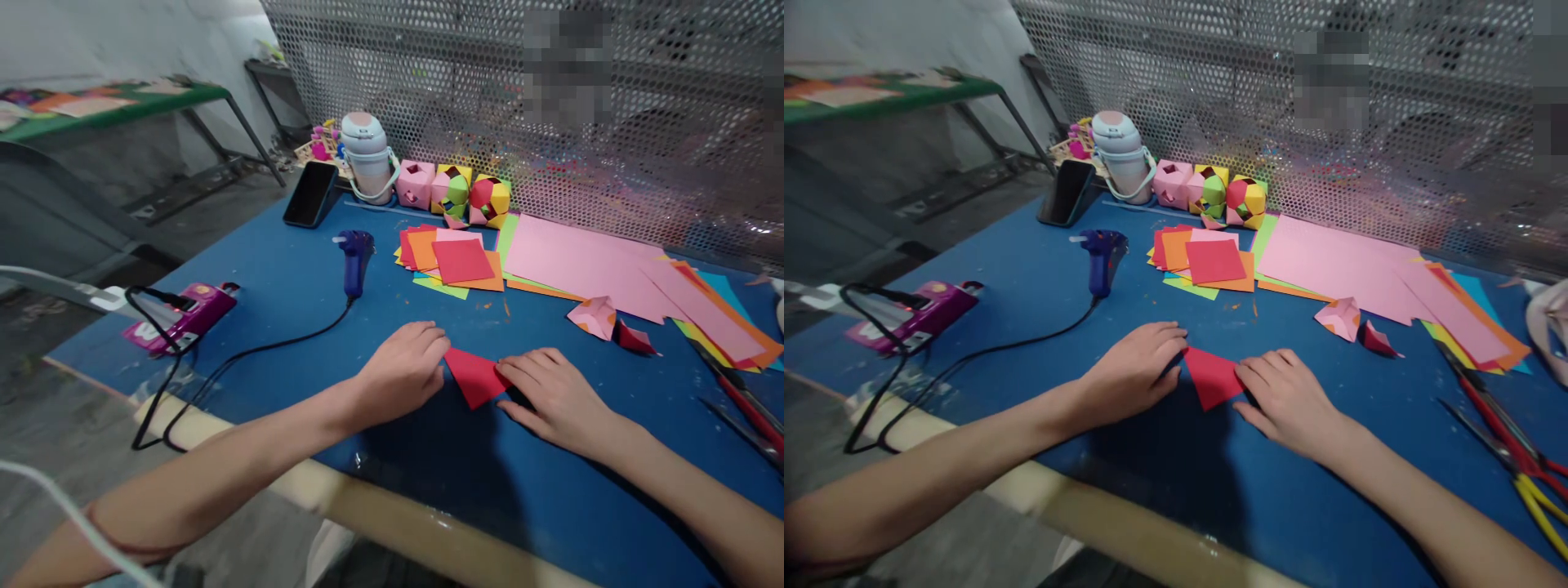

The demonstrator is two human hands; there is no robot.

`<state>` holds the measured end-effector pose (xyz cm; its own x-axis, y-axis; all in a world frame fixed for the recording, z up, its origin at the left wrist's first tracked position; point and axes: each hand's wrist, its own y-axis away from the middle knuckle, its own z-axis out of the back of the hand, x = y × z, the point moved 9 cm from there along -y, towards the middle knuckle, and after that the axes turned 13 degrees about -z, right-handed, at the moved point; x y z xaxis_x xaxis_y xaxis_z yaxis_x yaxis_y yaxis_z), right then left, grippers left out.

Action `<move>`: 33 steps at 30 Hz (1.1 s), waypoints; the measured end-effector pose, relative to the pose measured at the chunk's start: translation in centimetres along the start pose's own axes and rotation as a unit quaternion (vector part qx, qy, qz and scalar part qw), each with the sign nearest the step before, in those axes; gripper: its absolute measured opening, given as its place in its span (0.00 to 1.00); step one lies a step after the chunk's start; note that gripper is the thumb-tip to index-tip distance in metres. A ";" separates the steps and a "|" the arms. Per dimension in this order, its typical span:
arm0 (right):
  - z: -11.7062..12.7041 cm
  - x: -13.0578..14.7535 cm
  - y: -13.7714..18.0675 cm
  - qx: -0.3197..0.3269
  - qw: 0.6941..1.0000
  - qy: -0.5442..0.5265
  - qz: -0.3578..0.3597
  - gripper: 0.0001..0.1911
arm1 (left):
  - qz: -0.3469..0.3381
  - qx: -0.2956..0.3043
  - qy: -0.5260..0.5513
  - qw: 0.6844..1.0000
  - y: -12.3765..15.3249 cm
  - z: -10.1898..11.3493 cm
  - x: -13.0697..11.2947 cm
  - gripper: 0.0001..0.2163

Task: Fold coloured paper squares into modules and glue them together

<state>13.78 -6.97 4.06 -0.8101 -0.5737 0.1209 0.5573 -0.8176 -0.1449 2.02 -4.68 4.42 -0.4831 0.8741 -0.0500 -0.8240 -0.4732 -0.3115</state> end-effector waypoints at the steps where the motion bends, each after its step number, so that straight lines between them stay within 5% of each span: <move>1: 0.1 -0.3 -0.1 -0.005 1.000 -0.014 -0.008 0.14 | -0.009 -0.015 0.026 1.000 -0.1 0.1 0.0 0.12; 7: 0.2 -2.0 -0.5 -0.039 0.993 -0.092 -0.060 0.11 | -0.044 0.035 0.116 0.992 -1.3 -1.2 -0.9 0.15; 13: -0.4 -0.6 -0.2 0.018 0.996 -0.085 0.009 0.22 | -0.063 0.084 0.116 0.988 -1.7 -1.6 -1.2 0.16; 24: -0.5 -2.0 -1.0 -0.040 0.985 -0.159 -0.049 0.10 | -0.073 0.109 0.144 0.981 -2.2 -1.8 -1.2 0.09; 29: 0.4 -2.6 -0.8 -0.095 0.976 -0.178 -0.082 0.12 | -0.007 0.084 0.122 0.989 -3.0 -1.7 -0.3 0.08; 33: 0.9 -5.0 -0.4 -0.158 0.939 -0.241 -0.189 0.29 | 0.139 -0.034 0.223 0.964 -2.7 -0.8 2.1 0.06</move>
<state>17.79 -3.86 4.36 -0.7203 -0.2645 0.6412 0.1034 -0.9551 -0.2777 3.47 -1.51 4.36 -0.4945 0.6826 -0.5381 -0.6527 -0.7004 -0.2887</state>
